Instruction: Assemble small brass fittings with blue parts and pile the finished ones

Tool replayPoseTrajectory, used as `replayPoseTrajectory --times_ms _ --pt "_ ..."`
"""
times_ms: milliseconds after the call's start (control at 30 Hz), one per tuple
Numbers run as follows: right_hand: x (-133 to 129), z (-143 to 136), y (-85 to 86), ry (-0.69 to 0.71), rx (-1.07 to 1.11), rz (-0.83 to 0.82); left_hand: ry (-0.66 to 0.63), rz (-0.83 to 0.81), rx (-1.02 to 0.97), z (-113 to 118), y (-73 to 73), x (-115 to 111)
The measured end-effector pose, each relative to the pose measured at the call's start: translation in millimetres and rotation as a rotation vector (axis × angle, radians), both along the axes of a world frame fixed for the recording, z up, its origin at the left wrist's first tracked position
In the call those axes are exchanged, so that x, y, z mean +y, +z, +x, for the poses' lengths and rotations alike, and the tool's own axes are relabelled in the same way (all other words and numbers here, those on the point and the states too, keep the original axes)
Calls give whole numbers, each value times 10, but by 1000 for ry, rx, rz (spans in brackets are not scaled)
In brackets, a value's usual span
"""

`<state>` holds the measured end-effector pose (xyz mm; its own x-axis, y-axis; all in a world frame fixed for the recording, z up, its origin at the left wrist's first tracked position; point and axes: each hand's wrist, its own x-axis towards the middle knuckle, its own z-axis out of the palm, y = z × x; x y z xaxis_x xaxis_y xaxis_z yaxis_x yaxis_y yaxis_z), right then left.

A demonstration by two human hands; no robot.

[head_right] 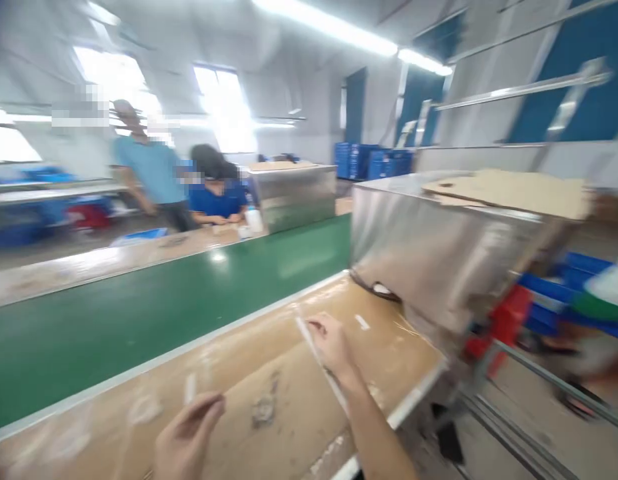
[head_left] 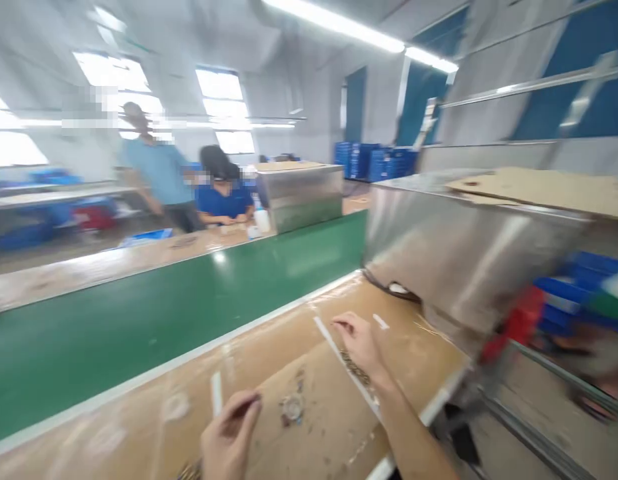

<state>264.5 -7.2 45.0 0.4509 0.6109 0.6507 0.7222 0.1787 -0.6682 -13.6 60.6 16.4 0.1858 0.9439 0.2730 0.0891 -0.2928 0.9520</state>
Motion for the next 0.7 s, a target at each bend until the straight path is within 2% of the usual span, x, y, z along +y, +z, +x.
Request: replayPoseTrajectory --times_ms 100,133,200,300,467,700 --pt "141 -113 107 212 90 33 4 -38 -154 167 42 14" --pt "188 -170 118 267 119 39 -40 -71 -165 214 20 26" --pt "255 -309 98 360 174 34 -29 -121 -231 273 -68 38" --pt "292 -519 -23 475 243 -22 20 -189 -327 286 -258 32" --pt "266 -732 -224 552 342 -77 68 -255 -430 269 -518 -7" --pt "202 -837 -255 630 361 -62 14 -238 -472 319 -660 -112"
